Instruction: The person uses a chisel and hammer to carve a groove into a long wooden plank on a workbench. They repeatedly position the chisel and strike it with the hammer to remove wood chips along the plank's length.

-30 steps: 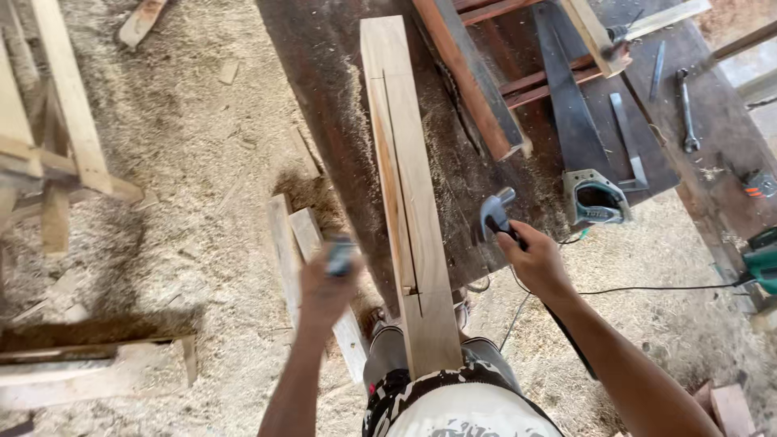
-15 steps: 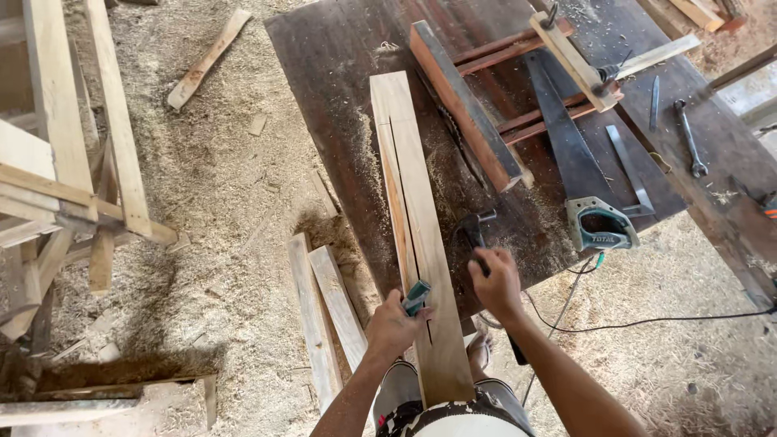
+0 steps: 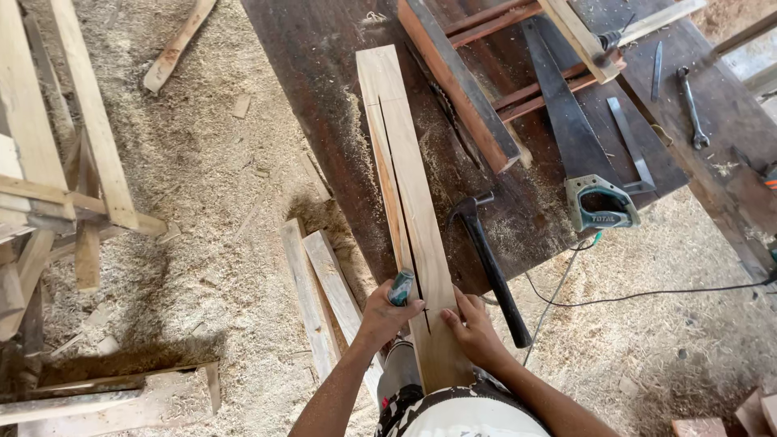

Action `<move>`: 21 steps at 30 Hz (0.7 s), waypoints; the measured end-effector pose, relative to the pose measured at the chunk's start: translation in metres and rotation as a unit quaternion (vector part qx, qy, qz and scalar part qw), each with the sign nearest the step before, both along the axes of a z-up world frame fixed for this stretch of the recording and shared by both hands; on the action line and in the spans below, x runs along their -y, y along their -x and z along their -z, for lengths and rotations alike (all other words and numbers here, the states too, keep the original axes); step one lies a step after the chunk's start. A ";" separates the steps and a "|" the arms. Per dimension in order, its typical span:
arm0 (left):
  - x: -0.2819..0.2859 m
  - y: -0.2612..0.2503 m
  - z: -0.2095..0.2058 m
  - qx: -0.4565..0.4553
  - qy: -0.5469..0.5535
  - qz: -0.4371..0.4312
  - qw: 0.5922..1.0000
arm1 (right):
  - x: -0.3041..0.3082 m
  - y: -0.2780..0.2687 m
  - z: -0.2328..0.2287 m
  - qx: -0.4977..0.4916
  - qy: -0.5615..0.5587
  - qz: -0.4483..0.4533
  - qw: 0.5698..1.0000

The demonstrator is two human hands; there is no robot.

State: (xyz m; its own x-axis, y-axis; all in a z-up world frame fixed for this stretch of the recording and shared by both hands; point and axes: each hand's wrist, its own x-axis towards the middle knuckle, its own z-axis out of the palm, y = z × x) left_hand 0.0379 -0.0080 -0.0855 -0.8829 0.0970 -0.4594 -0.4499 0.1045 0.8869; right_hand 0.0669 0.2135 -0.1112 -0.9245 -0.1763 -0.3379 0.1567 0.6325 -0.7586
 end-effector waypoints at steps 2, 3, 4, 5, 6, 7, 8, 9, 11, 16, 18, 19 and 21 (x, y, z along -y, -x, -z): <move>0.000 -0.002 -0.002 0.010 0.003 0.003 1.000 | -0.002 -0.006 0.007 0.133 0.080 0.055 0.986; 0.000 -0.003 -0.004 0.032 0.004 0.000 0.999 | -0.003 -0.008 0.010 0.198 0.120 0.081 0.970; 0.001 0.003 -0.004 0.048 0.006 -0.001 0.999 | -0.001 -0.004 0.015 0.206 0.147 0.091 0.963; 0.002 0.009 -0.005 0.046 0.024 0.005 0.999 | 0.001 0.001 0.018 0.215 0.174 0.100 0.956; 0.001 0.006 -0.006 0.053 0.042 0.005 0.998 | 0.001 -0.005 0.019 0.232 0.199 0.106 0.946; -0.001 0.002 -0.006 0.060 0.060 0.006 0.996 | 0.002 -0.011 0.019 0.239 0.192 0.106 0.946; -0.003 0.000 -0.003 0.046 0.043 -0.011 0.998 | 0.004 -0.015 0.020 0.244 0.187 0.108 0.946; -0.005 -0.002 -0.001 0.033 0.026 -0.028 0.999 | 0.006 -0.019 0.020 0.248 0.181 0.109 0.945; -0.010 0.002 0.005 -0.007 0.007 -0.049 0.999 | 0.008 -0.014 0.017 0.168 0.192 0.101 0.962; -0.006 0.002 0.004 0.039 -0.072 -0.071 0.994 | 0.006 -0.012 0.009 0.162 0.155 0.120 0.967; 0.009 0.013 -0.007 0.015 -0.030 -0.040 0.999 | 0.007 -0.006 0.011 0.187 0.123 0.146 0.964; 0.017 0.020 -0.013 0.001 -0.009 -0.023 1.000 | 0.008 -0.004 0.014 0.178 0.134 0.148 0.964; 0.030 0.000 -0.031 0.073 -0.033 0.029 0.996 | 0.006 -0.034 0.008 0.196 0.142 0.135 0.961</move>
